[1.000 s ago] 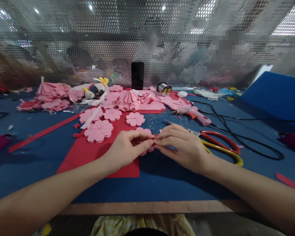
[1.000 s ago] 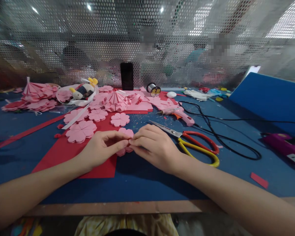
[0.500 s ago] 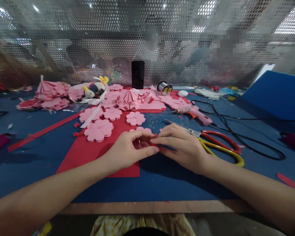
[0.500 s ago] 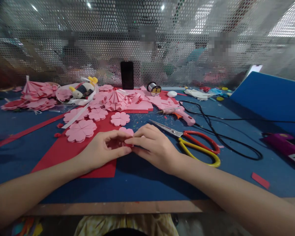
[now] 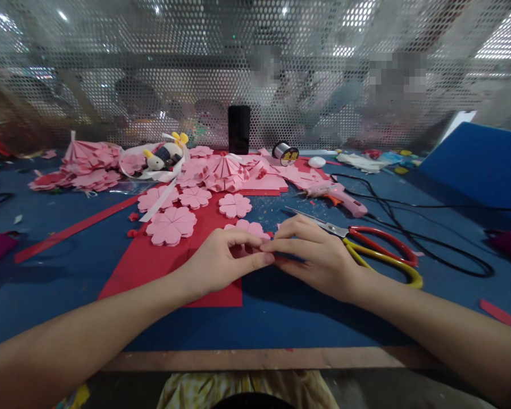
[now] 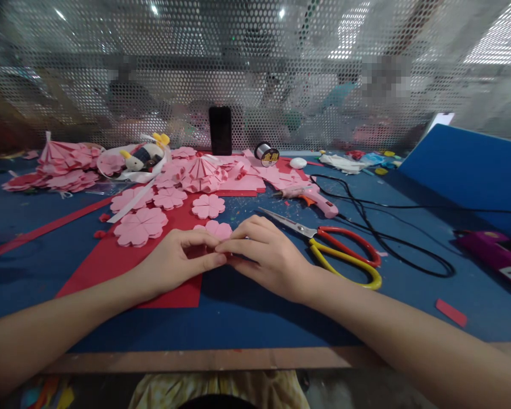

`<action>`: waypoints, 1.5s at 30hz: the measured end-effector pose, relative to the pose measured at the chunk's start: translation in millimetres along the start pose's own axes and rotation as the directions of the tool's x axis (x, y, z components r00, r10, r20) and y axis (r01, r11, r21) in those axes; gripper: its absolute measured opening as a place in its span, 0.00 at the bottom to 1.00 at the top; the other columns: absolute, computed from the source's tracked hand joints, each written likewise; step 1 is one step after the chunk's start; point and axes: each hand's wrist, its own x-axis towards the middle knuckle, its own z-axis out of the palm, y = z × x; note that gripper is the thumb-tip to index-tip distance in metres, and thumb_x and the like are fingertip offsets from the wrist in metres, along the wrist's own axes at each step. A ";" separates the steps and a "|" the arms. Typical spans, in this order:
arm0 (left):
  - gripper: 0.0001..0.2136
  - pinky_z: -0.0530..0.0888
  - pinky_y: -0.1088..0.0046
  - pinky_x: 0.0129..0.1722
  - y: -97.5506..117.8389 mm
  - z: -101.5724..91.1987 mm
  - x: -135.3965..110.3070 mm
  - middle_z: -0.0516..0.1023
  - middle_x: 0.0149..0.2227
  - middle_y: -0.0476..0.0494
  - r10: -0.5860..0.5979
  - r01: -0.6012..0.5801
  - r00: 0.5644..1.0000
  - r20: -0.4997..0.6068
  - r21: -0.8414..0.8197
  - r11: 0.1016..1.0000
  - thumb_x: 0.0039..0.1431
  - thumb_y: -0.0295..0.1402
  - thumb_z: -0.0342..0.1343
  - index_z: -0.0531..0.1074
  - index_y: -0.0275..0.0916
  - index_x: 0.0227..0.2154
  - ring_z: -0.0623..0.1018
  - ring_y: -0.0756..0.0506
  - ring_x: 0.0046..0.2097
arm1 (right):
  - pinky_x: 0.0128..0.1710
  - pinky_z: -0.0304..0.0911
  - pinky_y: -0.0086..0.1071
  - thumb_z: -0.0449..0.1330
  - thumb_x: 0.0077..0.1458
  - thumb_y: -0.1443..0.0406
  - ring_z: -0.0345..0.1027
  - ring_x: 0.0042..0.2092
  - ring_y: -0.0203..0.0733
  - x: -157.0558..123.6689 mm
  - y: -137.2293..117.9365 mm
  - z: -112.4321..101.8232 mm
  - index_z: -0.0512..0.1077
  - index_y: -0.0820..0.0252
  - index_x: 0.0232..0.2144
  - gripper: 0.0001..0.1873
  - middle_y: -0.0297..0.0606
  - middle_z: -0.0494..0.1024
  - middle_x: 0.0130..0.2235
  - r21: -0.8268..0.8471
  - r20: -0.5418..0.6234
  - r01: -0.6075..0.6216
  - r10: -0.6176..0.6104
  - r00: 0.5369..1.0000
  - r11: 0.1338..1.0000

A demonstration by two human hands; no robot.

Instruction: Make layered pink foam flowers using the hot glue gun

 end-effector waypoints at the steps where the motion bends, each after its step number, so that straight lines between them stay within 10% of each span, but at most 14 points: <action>1: 0.10 0.71 0.74 0.36 0.2 -0.2 0.2 0.81 0.32 0.47 0.002 -0.002 1.000 0.000 0.002 1.000 0.57 0.40 0.63 0.80 0.38 0.34 0.77 0.48 0.35 | 0.39 0.68 0.36 0.60 0.61 0.68 0.68 0.38 0.38 0.2 -0.2 -0.1 0.75 0.54 0.46 0.11 0.37 0.76 0.35 0.001 0.001 -0.003 0.003 1.000 1.000; 45: 0.07 0.71 0.75 0.36 -3.8 1.0 -2.1 0.80 0.34 0.50 0.011 -0.011 1.000 0.002 0.082 0.997 0.55 0.36 0.65 0.79 0.39 0.33 0.75 0.49 0.35 | 0.41 0.66 0.37 0.62 0.59 0.71 0.68 0.39 0.37 -5.9 3.1 2.6 0.73 0.59 0.45 0.11 0.38 0.76 0.38 0.048 0.057 0.009 -0.012 0.998 0.999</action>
